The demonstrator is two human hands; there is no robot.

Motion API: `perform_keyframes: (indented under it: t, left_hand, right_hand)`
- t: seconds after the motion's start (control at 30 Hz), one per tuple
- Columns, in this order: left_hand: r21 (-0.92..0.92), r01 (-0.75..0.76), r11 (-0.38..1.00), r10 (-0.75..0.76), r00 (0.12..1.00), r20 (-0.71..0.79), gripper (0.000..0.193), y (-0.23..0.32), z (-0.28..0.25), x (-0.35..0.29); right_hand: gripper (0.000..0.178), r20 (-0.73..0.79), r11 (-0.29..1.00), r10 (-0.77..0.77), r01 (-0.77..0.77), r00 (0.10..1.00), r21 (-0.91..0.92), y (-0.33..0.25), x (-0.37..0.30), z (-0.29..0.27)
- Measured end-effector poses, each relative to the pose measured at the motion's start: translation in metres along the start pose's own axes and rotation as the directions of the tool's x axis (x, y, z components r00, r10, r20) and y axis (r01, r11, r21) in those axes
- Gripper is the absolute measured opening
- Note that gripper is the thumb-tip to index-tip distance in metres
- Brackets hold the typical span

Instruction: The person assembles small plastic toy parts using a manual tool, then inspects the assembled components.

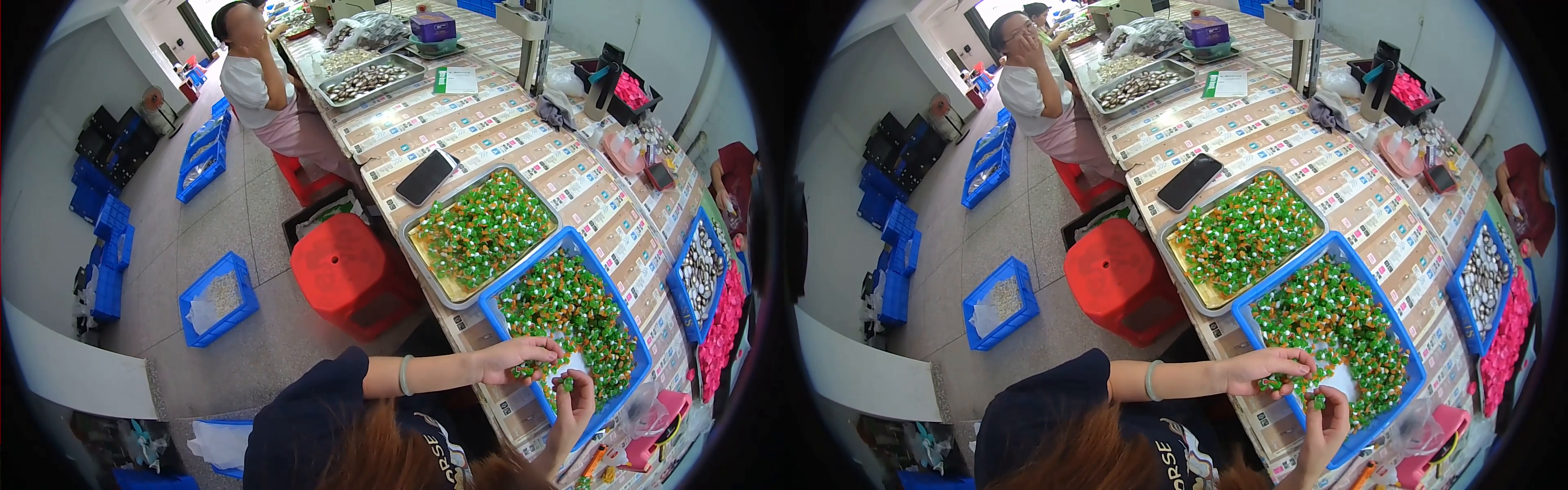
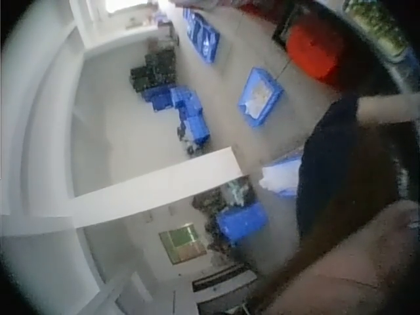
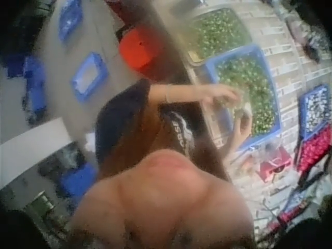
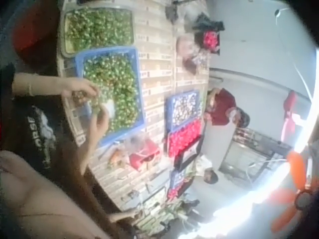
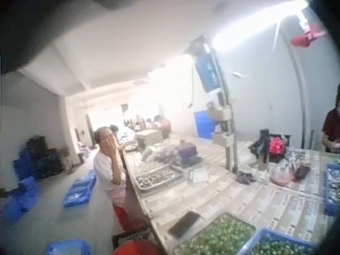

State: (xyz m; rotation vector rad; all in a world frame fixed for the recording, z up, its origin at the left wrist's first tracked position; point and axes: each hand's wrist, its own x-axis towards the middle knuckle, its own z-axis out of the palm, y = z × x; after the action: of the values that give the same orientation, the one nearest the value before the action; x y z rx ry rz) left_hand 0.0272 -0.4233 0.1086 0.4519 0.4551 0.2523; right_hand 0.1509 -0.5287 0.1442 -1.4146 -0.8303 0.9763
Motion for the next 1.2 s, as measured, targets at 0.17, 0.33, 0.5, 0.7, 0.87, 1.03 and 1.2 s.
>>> perform_keyframes:
  t: [0.17,0.33,0.5,0.7,0.87,1.03,1.2]
  left_hand:
    - [-0.006,0.006,1.000,-0.006,1.000,-0.004,0.013,-0.002,0.002,-0.001]
    - [0.013,0.018,1.000,-0.018,1.000,-0.014,0.013,-0.002,0.006,-0.005]
    - [0.026,0.015,1.000,-0.014,1.000,-0.011,0.013,-0.003,0.012,-0.011]
    - [0.015,0.014,1.000,-0.014,1.000,0.005,0.013,-0.004,0.014,-0.010]
    - [0.007,0.025,1.000,-0.025,1.000,-0.016,0.014,-0.005,0.014,-0.010]
    - [0.015,0.028,1.000,-0.027,1.000,-0.013,0.014,-0.005,0.014,-0.012]
    - [0.025,0.031,0.999,-0.030,0.999,-0.013,0.013,-0.013,0.017,-0.018]
  right_hand:
    - [0.017,-0.004,1.000,0.008,-0.008,1.000,0.007,-0.002,-0.003,0.000]
    - [0.016,0.001,1.000,0.000,0.000,1.000,0.012,-0.004,-0.006,0.001]
    - [0.016,0.002,1.000,0.015,-0.015,1.000,0.014,-0.010,-0.013,0.000]
    - [0.017,-0.006,1.000,0.009,-0.009,1.000,-0.004,-0.009,-0.013,-0.004]
    - [0.017,-0.003,1.000,0.007,-0.007,1.000,-0.004,-0.006,-0.014,-0.005]
    - [0.017,-0.006,1.000,0.009,-0.009,1.000,0.000,-0.006,-0.015,-0.003]
    - [0.017,-0.009,1.000,0.015,-0.015,1.000,0.008,-0.005,-0.025,-0.002]
